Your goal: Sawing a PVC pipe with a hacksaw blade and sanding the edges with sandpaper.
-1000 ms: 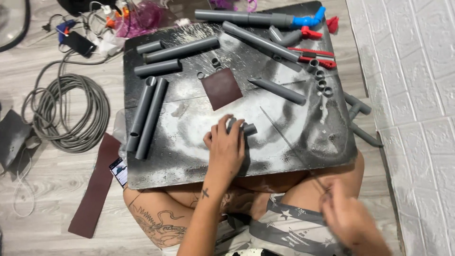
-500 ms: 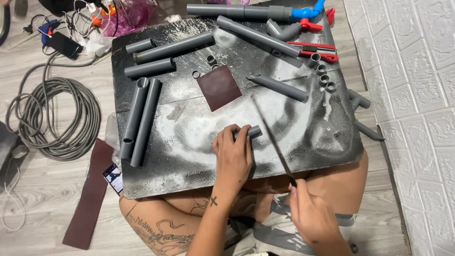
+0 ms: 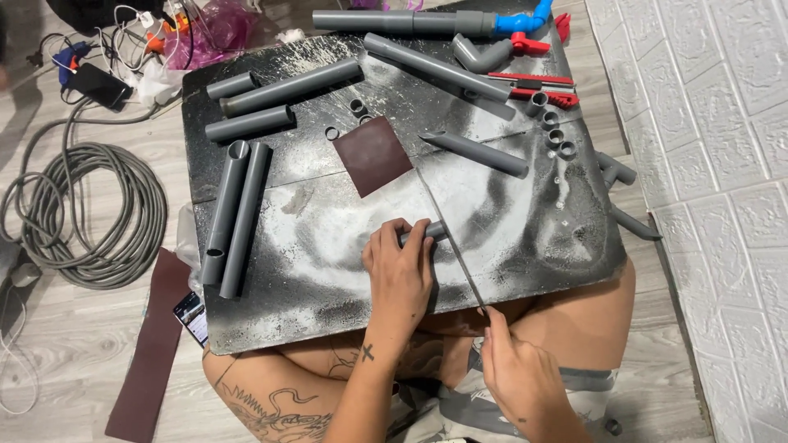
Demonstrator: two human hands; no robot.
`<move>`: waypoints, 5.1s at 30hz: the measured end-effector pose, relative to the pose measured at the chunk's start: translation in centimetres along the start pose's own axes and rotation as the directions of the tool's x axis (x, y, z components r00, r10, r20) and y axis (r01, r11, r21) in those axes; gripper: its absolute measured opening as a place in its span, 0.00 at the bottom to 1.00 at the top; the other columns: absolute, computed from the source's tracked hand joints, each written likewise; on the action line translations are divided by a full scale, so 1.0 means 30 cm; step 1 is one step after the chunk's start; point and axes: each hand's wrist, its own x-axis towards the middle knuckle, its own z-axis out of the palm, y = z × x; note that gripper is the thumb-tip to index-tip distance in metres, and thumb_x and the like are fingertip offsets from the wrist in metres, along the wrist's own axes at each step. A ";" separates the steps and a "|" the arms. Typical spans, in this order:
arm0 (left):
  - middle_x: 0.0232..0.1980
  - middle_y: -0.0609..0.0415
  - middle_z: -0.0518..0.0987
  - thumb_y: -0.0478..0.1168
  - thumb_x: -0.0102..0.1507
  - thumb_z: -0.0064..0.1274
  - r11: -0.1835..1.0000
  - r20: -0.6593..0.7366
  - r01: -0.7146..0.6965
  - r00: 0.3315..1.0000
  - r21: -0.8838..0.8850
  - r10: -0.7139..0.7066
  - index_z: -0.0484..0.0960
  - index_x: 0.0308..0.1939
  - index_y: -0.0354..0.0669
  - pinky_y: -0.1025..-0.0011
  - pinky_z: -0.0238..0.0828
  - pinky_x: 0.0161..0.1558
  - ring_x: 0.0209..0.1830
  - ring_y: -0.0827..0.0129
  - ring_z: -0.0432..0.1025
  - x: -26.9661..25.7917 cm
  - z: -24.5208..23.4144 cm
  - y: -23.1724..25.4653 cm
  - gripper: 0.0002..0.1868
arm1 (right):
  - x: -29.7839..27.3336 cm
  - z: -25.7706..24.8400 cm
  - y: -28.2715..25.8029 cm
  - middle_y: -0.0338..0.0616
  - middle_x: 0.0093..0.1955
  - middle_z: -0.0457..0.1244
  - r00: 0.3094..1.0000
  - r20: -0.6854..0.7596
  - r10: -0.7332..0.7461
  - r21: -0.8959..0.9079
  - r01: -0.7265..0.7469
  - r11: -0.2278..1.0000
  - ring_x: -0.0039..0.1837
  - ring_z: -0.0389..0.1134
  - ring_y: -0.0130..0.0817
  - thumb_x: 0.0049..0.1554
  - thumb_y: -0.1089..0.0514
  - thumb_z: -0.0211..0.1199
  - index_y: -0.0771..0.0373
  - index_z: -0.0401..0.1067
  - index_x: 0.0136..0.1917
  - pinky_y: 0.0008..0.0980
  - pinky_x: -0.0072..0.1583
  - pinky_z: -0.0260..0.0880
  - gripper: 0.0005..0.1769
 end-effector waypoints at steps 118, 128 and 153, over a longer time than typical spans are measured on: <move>0.40 0.53 0.69 0.40 0.64 0.56 0.996 -0.177 -0.087 0.980 0.000 0.085 0.84 0.47 0.45 0.61 0.55 0.56 0.41 0.61 0.64 -0.046 0.040 -0.041 0.09 | -0.144 -0.056 -0.110 0.59 0.34 0.69 0.993 0.103 0.063 0.064 -0.070 0.996 0.38 0.72 0.62 0.62 0.56 0.46 0.62 0.57 0.47 0.58 0.47 0.71 0.07; 0.41 0.58 0.68 0.50 0.67 0.55 1.000 -0.097 -0.018 0.995 0.020 0.020 0.83 0.47 0.55 0.56 0.60 0.60 0.49 0.59 0.70 -0.043 0.105 -0.109 0.09 | -0.109 -0.011 -0.069 0.67 0.44 0.69 0.969 0.238 0.068 -0.003 -0.070 0.998 0.48 0.75 0.62 0.64 0.57 0.40 0.77 0.53 0.73 0.59 0.49 0.76 0.29; 0.41 0.58 0.67 0.50 0.67 0.55 1.000 -0.087 0.004 0.996 -0.014 -0.005 0.85 0.47 0.53 0.56 0.58 0.61 0.48 0.60 0.69 -0.039 0.091 -0.093 0.10 | -0.119 -0.097 -0.108 0.71 0.50 0.68 0.949 0.296 0.105 0.051 -0.125 0.991 0.54 0.73 0.66 0.63 0.55 0.38 0.76 0.49 0.76 0.61 0.54 0.74 0.33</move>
